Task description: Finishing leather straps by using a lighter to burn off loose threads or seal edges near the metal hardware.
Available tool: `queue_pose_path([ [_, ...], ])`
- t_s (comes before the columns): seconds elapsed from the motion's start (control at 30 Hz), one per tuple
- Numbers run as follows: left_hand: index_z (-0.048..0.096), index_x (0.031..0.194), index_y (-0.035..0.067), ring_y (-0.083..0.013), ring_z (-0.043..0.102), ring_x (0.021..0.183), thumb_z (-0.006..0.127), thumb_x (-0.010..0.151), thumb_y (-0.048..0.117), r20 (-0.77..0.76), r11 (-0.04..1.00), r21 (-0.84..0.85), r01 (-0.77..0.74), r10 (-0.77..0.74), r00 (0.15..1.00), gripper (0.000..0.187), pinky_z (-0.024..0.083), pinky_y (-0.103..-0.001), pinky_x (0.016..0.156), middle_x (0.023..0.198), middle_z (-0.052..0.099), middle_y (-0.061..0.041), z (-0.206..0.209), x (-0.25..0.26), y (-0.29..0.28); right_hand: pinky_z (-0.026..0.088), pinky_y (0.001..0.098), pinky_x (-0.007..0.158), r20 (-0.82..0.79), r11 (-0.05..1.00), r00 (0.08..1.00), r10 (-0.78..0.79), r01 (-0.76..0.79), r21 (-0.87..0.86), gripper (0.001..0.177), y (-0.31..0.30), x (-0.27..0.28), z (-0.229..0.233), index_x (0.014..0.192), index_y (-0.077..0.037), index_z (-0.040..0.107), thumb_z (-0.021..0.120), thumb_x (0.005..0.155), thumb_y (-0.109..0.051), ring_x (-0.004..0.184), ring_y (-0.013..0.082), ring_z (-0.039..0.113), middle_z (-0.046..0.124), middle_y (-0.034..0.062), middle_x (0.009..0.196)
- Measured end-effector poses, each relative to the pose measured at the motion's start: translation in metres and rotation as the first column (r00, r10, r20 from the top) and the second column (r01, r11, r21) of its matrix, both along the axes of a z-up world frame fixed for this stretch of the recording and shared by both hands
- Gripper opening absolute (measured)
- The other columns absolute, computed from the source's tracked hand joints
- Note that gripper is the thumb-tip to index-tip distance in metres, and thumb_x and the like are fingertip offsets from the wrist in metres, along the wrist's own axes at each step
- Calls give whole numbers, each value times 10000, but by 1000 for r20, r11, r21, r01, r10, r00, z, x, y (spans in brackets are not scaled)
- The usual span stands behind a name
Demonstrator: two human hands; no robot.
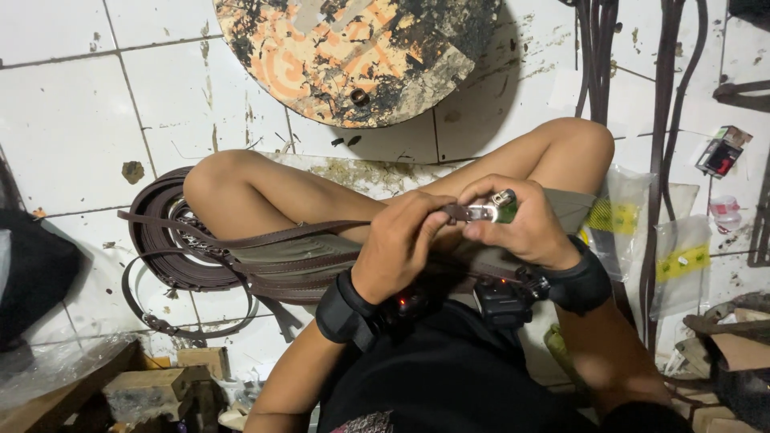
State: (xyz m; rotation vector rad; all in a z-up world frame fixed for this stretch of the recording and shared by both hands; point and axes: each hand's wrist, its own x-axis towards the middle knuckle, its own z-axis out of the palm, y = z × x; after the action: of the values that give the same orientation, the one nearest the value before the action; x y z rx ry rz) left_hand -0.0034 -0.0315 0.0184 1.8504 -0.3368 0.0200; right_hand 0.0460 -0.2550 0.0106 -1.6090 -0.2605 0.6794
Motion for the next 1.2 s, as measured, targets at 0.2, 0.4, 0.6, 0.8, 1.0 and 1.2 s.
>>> queue_pose_path([
  [0.2, 606, 1283, 0, -367, 692, 1103, 648, 1029, 90, -33, 998, -9, -55, 55, 998, 272, 559, -399, 957, 1175, 698, -191, -14, -1, 0, 561, 240, 803, 225, 987, 973, -54, 87, -136, 240, 8, -2, 6, 1060, 13, 724, 796, 853, -83, 888, 81, 699, 770, 67, 978],
  [0.4, 575, 1294, 10, -366, 687, 1066, 708, 982, 97, 37, 1000, -20, -17, 17, 999, 350, 554, -402, 934, 1176, 685, -178, -10, 0, 9, 569, 259, 849, 361, 988, 933, -3, 58, -143, 242, 9, -5, 7, 1091, 1, 723, 790, 868, -65, 937, 119, 738, 777, 88, 1035],
  [0.6, 592, 1242, 14, -326, 680, 966, 747, 959, 64, 198, 999, 44, -17, 8, 980, 326, 553, -401, 866, 1106, 690, -148, -10, 0, 15, 573, 275, 852, 383, 986, 923, -24, 84, -141, 215, 10, -11, 2, 1053, -10, 711, 793, 857, -47, 936, 145, 741, 773, 89, 1022],
  [0.8, 595, 1259, -1, -328, 673, 930, 764, 935, 63, 306, 990, 134, -36, -7, 952, 371, 549, -416, 839, 1045, 671, -146, -6, -4, 16, 573, 290, 851, 483, 989, 875, 39, 36, -145, 179, 12, -11, 11, 1017, -19, 698, 791, 865, -40, 947, 185, 756, 763, 92, 1009],
  [1.0, 600, 1263, -4, -313, 667, 888, 779, 924, 87, 326, 980, 192, -54, -11, 945, 394, 544, -414, 794, 995, 661, -140, -4, -6, 16, 567, 295, 824, 476, 991, 878, 46, 21, -135, 154, 13, -12, 12, 982, -17, 681, 782, 865, -16, 914, 194, 748, 750, 94, 988],
  [1.2, 601, 1258, -2, -313, 668, 887, 778, 922, 80, 312, 981, 185, -57, -4, 950, 389, 542, -412, 790, 983, 656, -138, -9, -7, 15, 576, 303, 847, 406, 997, 914, 25, 5, -72, 137, 10, -12, 4, 977, -7, 668, 755, 874, 19, 937, 196, 732, 741, 112, 1005],
])
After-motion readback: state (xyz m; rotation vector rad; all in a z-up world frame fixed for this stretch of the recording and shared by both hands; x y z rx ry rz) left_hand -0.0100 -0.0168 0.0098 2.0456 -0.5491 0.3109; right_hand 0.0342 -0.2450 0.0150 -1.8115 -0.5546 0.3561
